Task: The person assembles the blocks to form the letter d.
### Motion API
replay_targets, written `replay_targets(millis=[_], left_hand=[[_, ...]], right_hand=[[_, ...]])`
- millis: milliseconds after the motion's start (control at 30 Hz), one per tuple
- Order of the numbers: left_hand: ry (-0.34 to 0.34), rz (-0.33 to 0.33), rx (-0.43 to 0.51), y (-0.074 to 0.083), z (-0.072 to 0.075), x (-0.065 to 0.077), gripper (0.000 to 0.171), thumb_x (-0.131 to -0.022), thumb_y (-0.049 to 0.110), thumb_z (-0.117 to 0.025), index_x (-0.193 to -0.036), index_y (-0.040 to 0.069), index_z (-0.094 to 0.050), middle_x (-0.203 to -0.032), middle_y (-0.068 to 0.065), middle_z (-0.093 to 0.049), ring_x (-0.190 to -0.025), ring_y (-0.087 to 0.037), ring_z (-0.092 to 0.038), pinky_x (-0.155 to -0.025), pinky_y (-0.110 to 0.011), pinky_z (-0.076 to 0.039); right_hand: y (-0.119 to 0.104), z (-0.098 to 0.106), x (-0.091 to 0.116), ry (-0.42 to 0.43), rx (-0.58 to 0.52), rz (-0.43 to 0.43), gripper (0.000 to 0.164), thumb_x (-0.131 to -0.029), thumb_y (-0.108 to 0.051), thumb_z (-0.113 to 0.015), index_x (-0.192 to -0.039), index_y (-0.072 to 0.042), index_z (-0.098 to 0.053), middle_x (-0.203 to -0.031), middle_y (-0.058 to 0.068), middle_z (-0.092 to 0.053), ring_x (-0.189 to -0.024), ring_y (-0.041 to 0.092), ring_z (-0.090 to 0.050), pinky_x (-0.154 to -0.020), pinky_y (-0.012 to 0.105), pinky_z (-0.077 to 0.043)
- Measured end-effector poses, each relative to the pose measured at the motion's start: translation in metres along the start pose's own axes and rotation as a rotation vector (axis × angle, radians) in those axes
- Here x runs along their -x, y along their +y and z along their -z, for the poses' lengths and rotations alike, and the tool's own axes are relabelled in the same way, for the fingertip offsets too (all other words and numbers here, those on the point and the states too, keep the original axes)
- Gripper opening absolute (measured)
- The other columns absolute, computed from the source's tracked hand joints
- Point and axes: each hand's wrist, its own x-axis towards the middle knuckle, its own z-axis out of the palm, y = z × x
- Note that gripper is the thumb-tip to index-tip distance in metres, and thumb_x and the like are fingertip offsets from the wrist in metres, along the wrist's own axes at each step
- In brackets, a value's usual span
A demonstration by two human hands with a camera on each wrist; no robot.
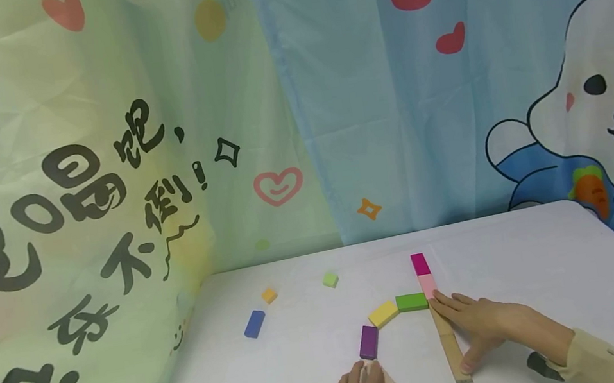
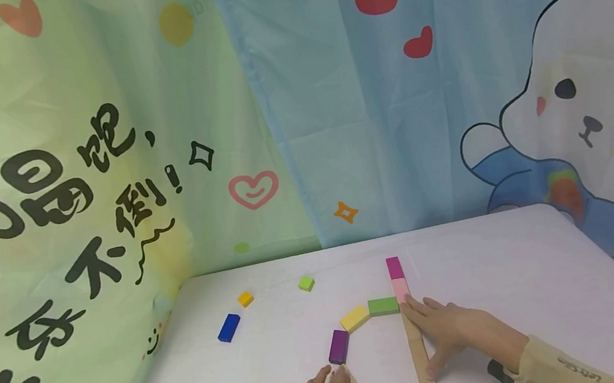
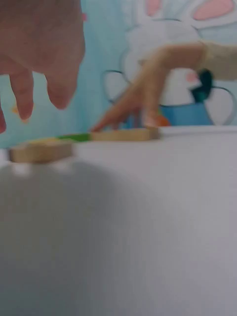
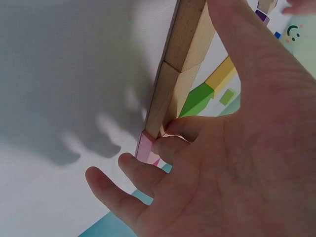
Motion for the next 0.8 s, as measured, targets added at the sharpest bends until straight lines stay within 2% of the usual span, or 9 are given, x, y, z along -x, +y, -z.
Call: replay_targets(millis=[67, 133, 200, 267, 367, 433, 567, 700, 800], left_hand=[[-0.054, 0.091, 0.150, -0.014, 0.018, -0.014, 0.039, -0.094, 0.042, -0.064, -0.126, 0.020, -0.066, -0.122, -0.002, -0.064, -0.104, -0.025, -0.063, -0.079, -0.041, -0.056], [-0.063, 0.172, 0.232, -0.038, 0.031, -0.029, 0.035, -0.093, 0.033, -0.066, -0.122, 0.014, -0.068, -0.118, -0.006, -0.068, -0.103, -0.029, -0.065, -0.083, -0.046, -0.055], [-0.066, 0.241, 0.208, -0.068, 0.038, -0.044, 0.033, -0.095, 0.029, -0.065, -0.120, 0.008, -0.068, -0.115, -0.013, -0.069, -0.102, -0.034, -0.066, -0.085, -0.051, -0.054], [-0.067, 0.316, 0.138, -0.100, 0.038, -0.058, 0.037, -0.096, 0.028, -0.064, -0.123, 0.003, -0.065, -0.116, -0.019, -0.067, -0.102, -0.038, -0.064, -0.085, -0.053, -0.053], [-0.061, 0.383, 0.029, -0.143, 0.028, -0.073, 0.045, -0.095, 0.025, -0.063, -0.129, -0.005, -0.059, -0.118, -0.029, -0.061, -0.102, -0.045, -0.060, -0.081, -0.056, -0.052], [-0.072, 0.402, 0.001, -0.162, 0.019, -0.079, 0.051, -0.095, 0.023, -0.063, -0.135, -0.007, -0.055, -0.120, -0.033, -0.056, -0.102, -0.047, -0.057, -0.079, -0.055, -0.051], [-0.078, 0.400, -0.048, -0.172, 0.007, -0.084, 0.054, -0.094, 0.022, -0.064, -0.138, -0.007, -0.052, -0.124, -0.036, -0.051, -0.106, -0.050, -0.054, -0.081, -0.057, -0.049], [-0.112, 0.388, -0.101, -0.162, 0.006, -0.085, 0.053, -0.094, 0.023, -0.064, -0.138, -0.004, -0.053, -0.127, -0.034, -0.052, -0.111, -0.050, -0.054, -0.087, -0.060, -0.049], [-0.169, 0.353, -0.076, -0.149, 0.011, -0.081, 0.052, -0.094, 0.023, -0.064, -0.137, -0.004, -0.054, -0.132, -0.034, -0.053, -0.114, -0.050, -0.054, -0.090, -0.061, -0.049]], right_hand=[[0.001, 0.000, 0.000, 0.001, 0.002, 0.003, 0.129, -0.062, -0.057, -0.089, -0.158, -0.003, -0.022, -0.167, 0.019, -0.017, -0.148, 0.050, -0.023, -0.108, 0.077, -0.025], [0.002, 0.001, 0.000, 0.001, 0.007, 0.003, 0.128, -0.063, -0.057, -0.088, -0.158, -0.003, -0.021, -0.167, 0.019, -0.017, -0.148, 0.050, -0.023, -0.109, 0.077, -0.025], [0.003, 0.001, 0.000, 0.003, 0.009, 0.001, 0.128, -0.063, -0.057, -0.088, -0.158, -0.003, -0.021, -0.167, 0.019, -0.017, -0.148, 0.050, -0.023, -0.109, 0.077, -0.025], [0.003, 0.002, 0.000, 0.004, 0.012, 0.001, 0.128, -0.063, -0.058, -0.088, -0.158, -0.004, -0.021, -0.166, 0.019, -0.017, -0.148, 0.050, -0.024, -0.109, 0.077, -0.025], [0.003, 0.002, 0.000, 0.000, 0.005, 0.003, 0.127, -0.064, -0.057, -0.088, -0.158, -0.004, -0.021, -0.166, 0.019, -0.017, -0.148, 0.050, -0.023, -0.109, 0.077, -0.025], [0.003, 0.001, -0.001, -0.003, 0.005, 0.004, 0.127, -0.064, -0.056, -0.088, -0.159, -0.004, -0.022, -0.166, 0.019, -0.018, -0.148, 0.050, -0.024, -0.109, 0.077, -0.025], [0.003, 0.000, -0.002, -0.009, 0.014, 0.000, 0.128, -0.063, -0.057, -0.088, -0.159, -0.005, -0.021, -0.167, 0.018, -0.017, -0.148, 0.050, -0.024, -0.109, 0.077, -0.025], [0.002, 0.001, 0.000, -0.010, 0.017, -0.007, 0.128, -0.063, -0.057, -0.088, -0.159, -0.005, -0.022, -0.167, 0.019, -0.017, -0.148, 0.050, -0.024, -0.108, 0.077, -0.026], [0.003, 0.002, 0.001, -0.009, 0.016, -0.011, 0.128, -0.063, -0.057, -0.088, -0.159, -0.004, -0.022, -0.167, 0.019, -0.017, -0.148, 0.050, -0.024, -0.107, 0.077, -0.026]])
